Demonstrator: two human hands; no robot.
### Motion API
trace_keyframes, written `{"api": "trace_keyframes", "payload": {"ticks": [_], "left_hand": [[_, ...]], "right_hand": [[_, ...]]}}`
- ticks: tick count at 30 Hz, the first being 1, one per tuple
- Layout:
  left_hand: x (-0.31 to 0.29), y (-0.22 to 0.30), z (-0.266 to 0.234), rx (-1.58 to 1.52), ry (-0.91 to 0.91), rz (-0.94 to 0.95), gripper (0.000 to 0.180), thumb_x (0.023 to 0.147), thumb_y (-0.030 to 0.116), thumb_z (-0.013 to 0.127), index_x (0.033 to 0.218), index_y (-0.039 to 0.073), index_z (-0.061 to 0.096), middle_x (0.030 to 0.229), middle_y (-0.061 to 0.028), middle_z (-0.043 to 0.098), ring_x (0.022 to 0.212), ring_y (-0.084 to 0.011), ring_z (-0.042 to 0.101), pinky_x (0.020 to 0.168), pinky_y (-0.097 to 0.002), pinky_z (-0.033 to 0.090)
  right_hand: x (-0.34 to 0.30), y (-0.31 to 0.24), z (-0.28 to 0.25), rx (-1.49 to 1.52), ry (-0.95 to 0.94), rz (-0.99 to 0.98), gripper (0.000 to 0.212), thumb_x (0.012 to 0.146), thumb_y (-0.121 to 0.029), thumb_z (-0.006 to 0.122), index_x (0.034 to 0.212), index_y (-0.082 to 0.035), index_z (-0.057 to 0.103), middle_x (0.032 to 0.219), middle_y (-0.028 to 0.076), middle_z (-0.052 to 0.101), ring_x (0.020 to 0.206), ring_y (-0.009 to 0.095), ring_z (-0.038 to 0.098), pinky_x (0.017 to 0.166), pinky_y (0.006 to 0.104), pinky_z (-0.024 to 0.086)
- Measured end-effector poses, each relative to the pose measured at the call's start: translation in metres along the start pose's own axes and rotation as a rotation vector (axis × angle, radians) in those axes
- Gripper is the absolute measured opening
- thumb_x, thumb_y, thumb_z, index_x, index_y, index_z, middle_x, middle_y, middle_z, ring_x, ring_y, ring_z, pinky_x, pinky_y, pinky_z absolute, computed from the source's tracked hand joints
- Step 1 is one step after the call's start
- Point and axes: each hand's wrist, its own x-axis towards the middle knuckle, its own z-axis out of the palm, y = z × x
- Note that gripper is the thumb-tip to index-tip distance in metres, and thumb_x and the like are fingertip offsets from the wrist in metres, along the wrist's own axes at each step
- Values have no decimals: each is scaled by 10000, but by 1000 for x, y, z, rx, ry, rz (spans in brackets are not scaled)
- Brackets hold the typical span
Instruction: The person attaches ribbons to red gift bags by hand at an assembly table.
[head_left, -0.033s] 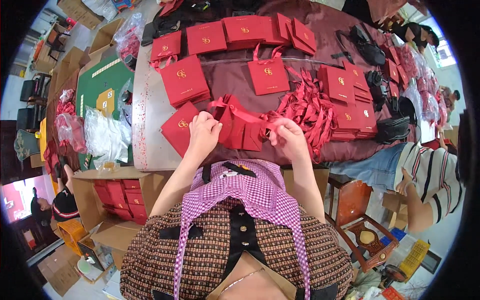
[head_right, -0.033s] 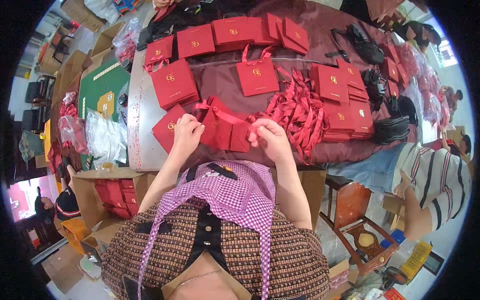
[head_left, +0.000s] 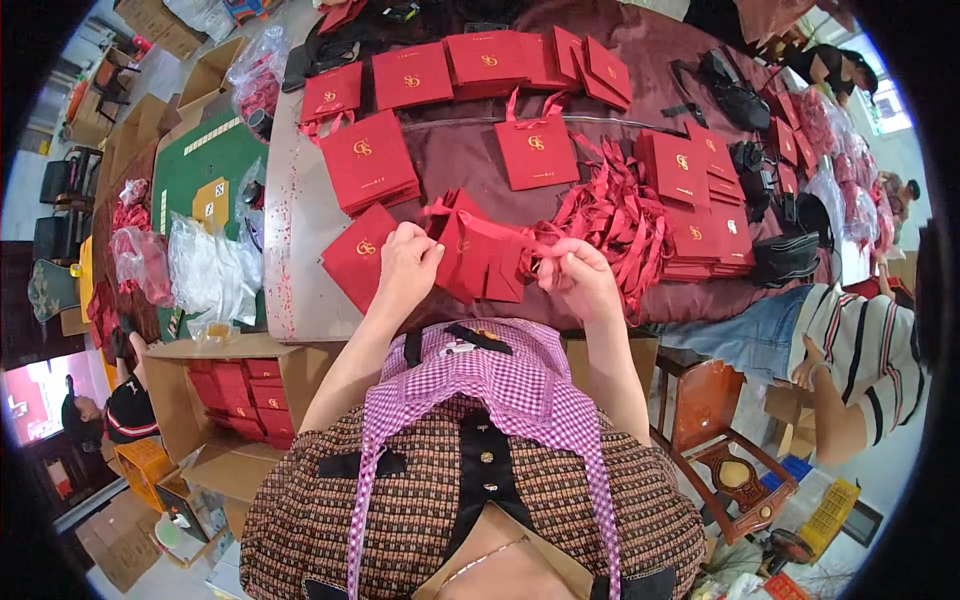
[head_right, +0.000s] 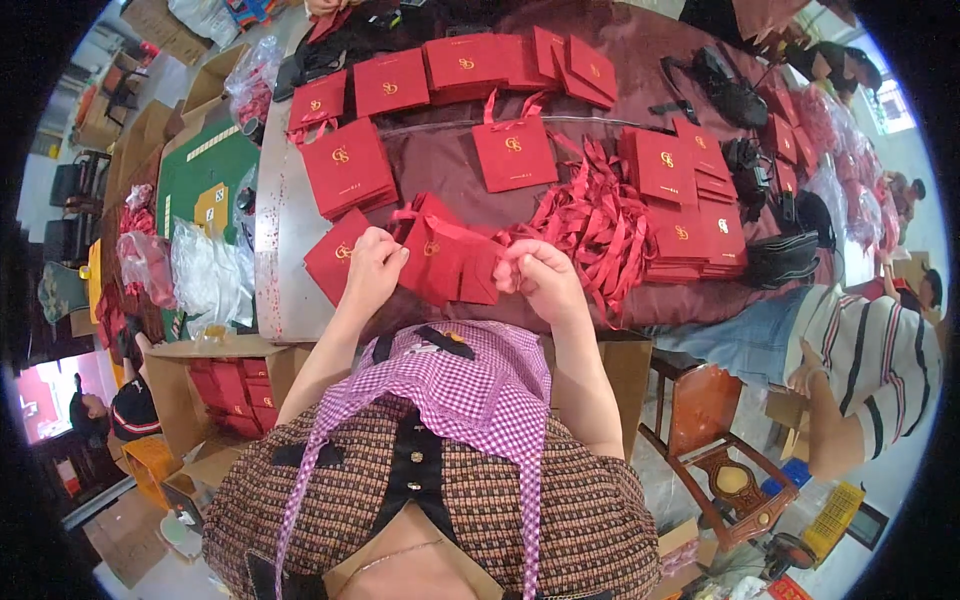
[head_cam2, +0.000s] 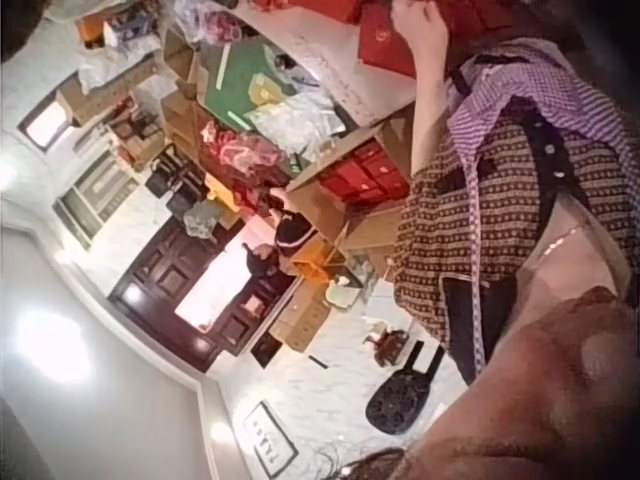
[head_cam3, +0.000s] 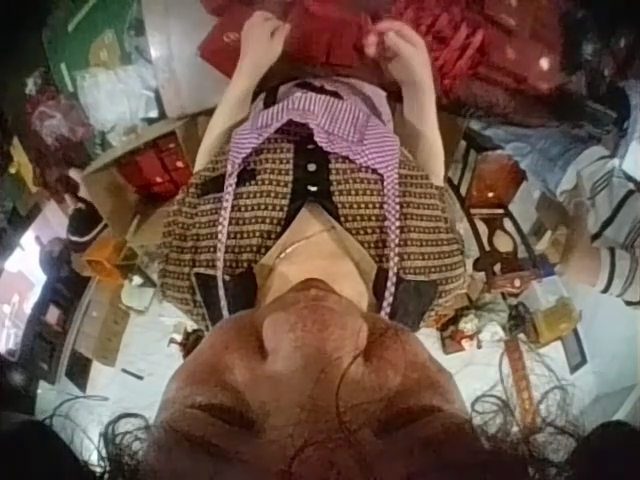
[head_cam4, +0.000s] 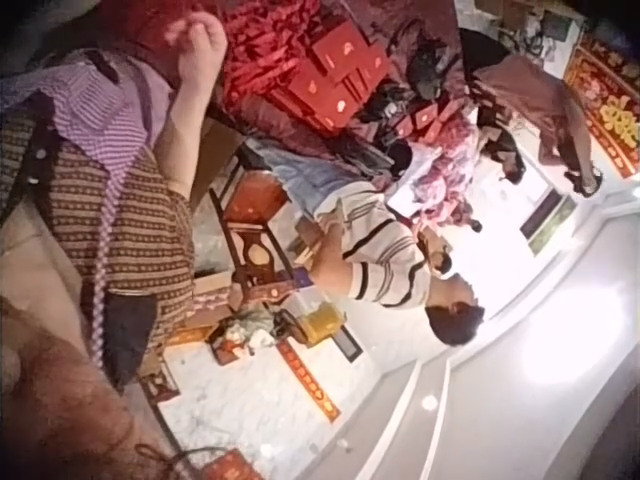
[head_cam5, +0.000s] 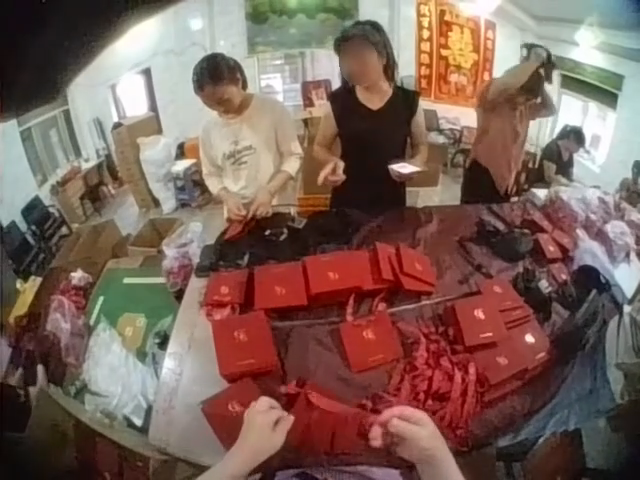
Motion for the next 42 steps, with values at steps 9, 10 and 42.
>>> {"api": "trace_keyframes", "payload": {"ticks": [9, 10, 42], "left_hand": [[9, -10, -7, -432, -194, 12, 154, 818, 108, 591, 836, -43, 618, 967, -98, 598, 892, -220, 576, 791, -303, 433], [10, -11, -4, -303, -205, 78, 141, 789, 109, 601, 818, -26, 630, 980, -111, 606, 897, -268, 580, 813, -347, 425], [9, 33, -31, -878, -374, -378, 215, 871, 72, 577, 1032, -63, 623, 845, 23, 630, 767, -39, 531, 674, -203, 437]], "right_hand": [[-2, -17, 21, -423, 182, -104, 161, 884, -7, 515, 984, 31, 636, 864, 104, 669, 753, 161, 628, 710, 287, 513], [-2, -16, 20, -499, 203, -96, 155, 884, -16, 523, 980, 30, 634, 834, 85, 657, 735, 154, 617, 708, 281, 508], [9, 31, 65, -1314, 89, -495, 93, 779, -64, 650, 853, -32, 604, 824, 98, 616, 815, 281, 579, 756, 373, 437]]}}
